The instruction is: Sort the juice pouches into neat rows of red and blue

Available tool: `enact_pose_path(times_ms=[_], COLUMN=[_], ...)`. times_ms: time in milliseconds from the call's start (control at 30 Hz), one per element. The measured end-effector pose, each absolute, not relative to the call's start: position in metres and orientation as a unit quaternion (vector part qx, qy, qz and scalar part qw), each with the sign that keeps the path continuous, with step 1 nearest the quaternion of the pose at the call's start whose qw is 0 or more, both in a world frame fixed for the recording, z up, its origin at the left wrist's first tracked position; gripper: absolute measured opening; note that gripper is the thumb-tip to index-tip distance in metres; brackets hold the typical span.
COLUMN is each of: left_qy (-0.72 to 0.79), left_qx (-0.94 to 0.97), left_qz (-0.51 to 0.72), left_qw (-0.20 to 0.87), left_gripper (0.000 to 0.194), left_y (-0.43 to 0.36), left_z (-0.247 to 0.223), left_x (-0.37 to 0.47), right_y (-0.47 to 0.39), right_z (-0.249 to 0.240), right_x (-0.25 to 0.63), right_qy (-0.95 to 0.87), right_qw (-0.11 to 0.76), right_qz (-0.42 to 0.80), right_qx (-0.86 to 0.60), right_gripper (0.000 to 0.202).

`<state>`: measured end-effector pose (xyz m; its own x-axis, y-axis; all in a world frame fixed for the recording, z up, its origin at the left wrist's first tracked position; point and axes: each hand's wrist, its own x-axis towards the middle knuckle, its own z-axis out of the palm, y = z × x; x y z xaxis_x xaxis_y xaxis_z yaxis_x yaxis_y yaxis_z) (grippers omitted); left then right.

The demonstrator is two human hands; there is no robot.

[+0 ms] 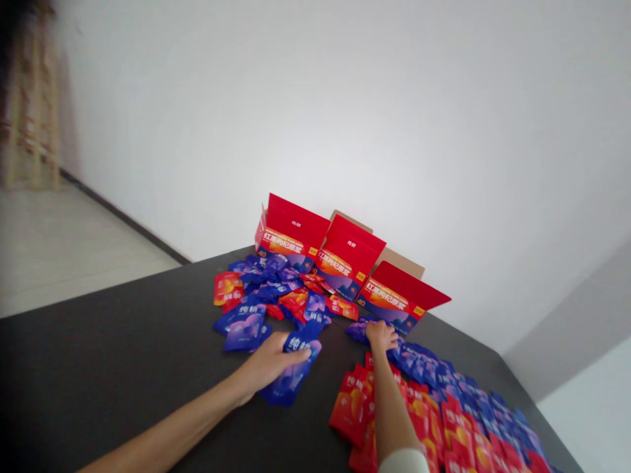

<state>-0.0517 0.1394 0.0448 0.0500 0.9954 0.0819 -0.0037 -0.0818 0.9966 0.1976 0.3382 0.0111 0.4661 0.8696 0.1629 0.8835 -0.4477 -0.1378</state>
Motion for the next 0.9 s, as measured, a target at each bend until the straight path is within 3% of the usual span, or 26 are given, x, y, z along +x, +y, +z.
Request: enact_pose_path(times_ms=[200,433,900], left_qy=[0.464,0.471,0.479], left_qx=[0.535,0.535,0.556], left_qz=[0.505,0.498,0.493], left_qw=[0.493,0.494,0.468], left_gripper=[0.028,0.021,0.028], left_y=[0.142,0.139,0.14], left_z=[0.043,0.046,0.043], left_x=[-0.052,-0.051,-0.052], right_y=[0.339,0.322,0.303], right_z=[0.012,-0.021,0.001], right_x=[0.187,0.164,0.176], right_qy=[-0.555,-0.701,-0.756], right_qw=[0.103,0.08,0.143], right_qz=[-0.031,0.0,0.006], right_qx=[-0.825,-0.709,-0.639], right_gripper=[0.048,0.065,0.05])
